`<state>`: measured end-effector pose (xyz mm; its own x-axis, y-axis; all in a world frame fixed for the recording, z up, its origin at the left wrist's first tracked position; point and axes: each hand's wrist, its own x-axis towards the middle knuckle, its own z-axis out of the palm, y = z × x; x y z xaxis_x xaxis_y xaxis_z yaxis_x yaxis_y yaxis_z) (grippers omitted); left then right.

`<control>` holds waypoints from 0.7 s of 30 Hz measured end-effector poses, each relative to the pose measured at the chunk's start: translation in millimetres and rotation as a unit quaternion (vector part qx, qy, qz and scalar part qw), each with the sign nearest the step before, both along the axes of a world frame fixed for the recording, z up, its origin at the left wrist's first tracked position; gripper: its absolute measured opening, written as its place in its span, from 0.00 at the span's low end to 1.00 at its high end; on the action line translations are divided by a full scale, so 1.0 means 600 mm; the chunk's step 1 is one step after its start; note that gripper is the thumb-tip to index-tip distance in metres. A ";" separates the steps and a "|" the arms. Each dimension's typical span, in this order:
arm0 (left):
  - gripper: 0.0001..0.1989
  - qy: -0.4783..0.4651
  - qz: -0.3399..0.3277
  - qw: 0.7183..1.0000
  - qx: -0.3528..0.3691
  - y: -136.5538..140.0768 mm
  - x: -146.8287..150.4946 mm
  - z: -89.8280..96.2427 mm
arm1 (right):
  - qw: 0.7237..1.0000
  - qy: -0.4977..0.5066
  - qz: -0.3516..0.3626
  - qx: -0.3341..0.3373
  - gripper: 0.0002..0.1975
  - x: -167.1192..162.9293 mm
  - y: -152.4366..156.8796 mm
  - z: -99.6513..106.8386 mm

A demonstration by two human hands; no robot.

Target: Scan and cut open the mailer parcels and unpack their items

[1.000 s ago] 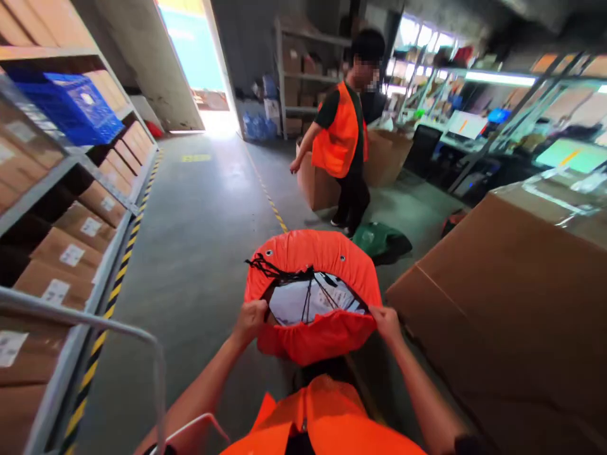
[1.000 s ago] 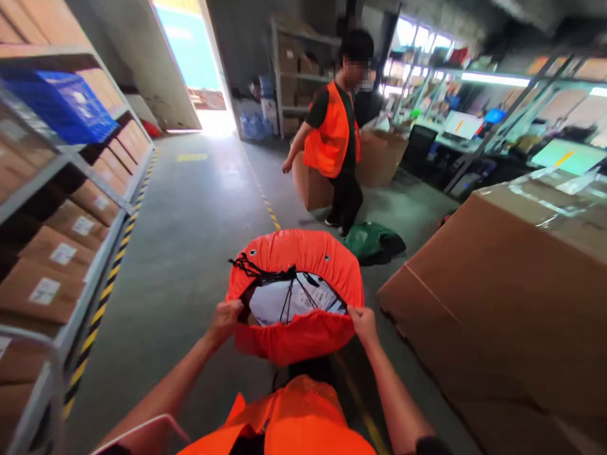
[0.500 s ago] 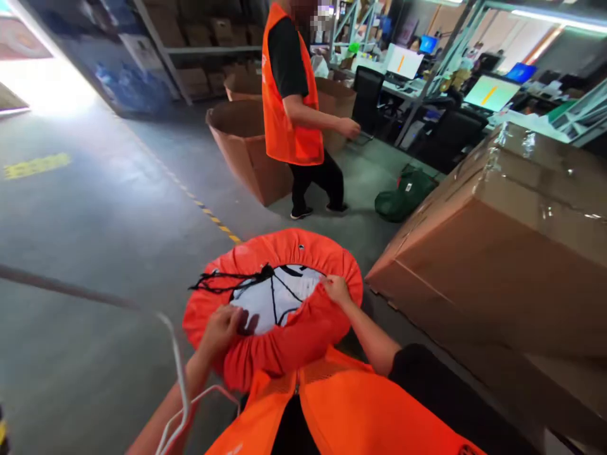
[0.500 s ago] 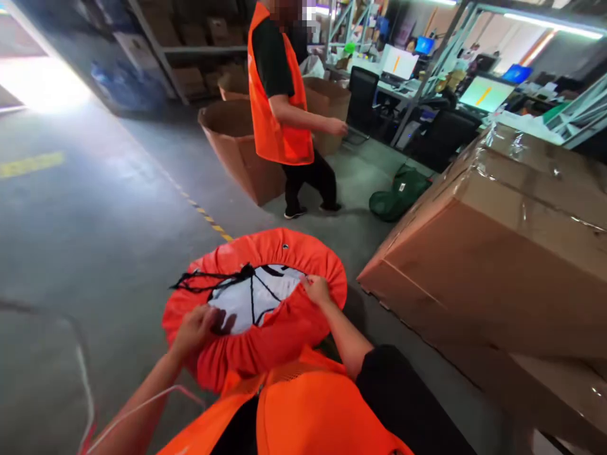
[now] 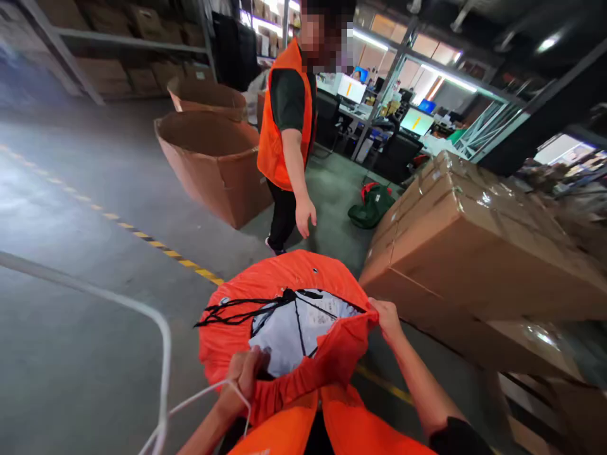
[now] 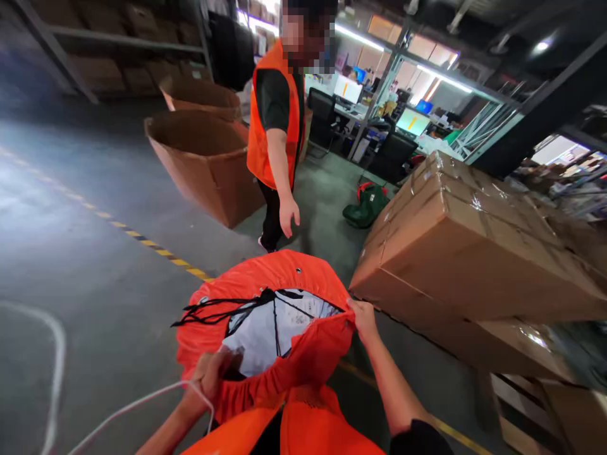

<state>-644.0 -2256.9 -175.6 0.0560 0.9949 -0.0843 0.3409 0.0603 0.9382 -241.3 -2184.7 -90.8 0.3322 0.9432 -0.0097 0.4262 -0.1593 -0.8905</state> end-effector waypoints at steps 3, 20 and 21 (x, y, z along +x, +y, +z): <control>0.33 -0.010 0.006 1.000 0.025 0.022 -0.050 0.032 | 0.999 0.006 -0.023 0.022 0.33 -0.039 -0.013 0.002; 0.28 0.139 -0.018 0.977 0.158 0.531 0.001 0.101 | 0.992 -0.063 -0.035 0.104 0.19 -0.069 0.403 -0.017; 0.28 0.153 -0.029 0.974 0.162 0.568 0.010 0.107 | 0.994 -0.059 -0.030 0.089 0.20 -0.058 0.412 -0.031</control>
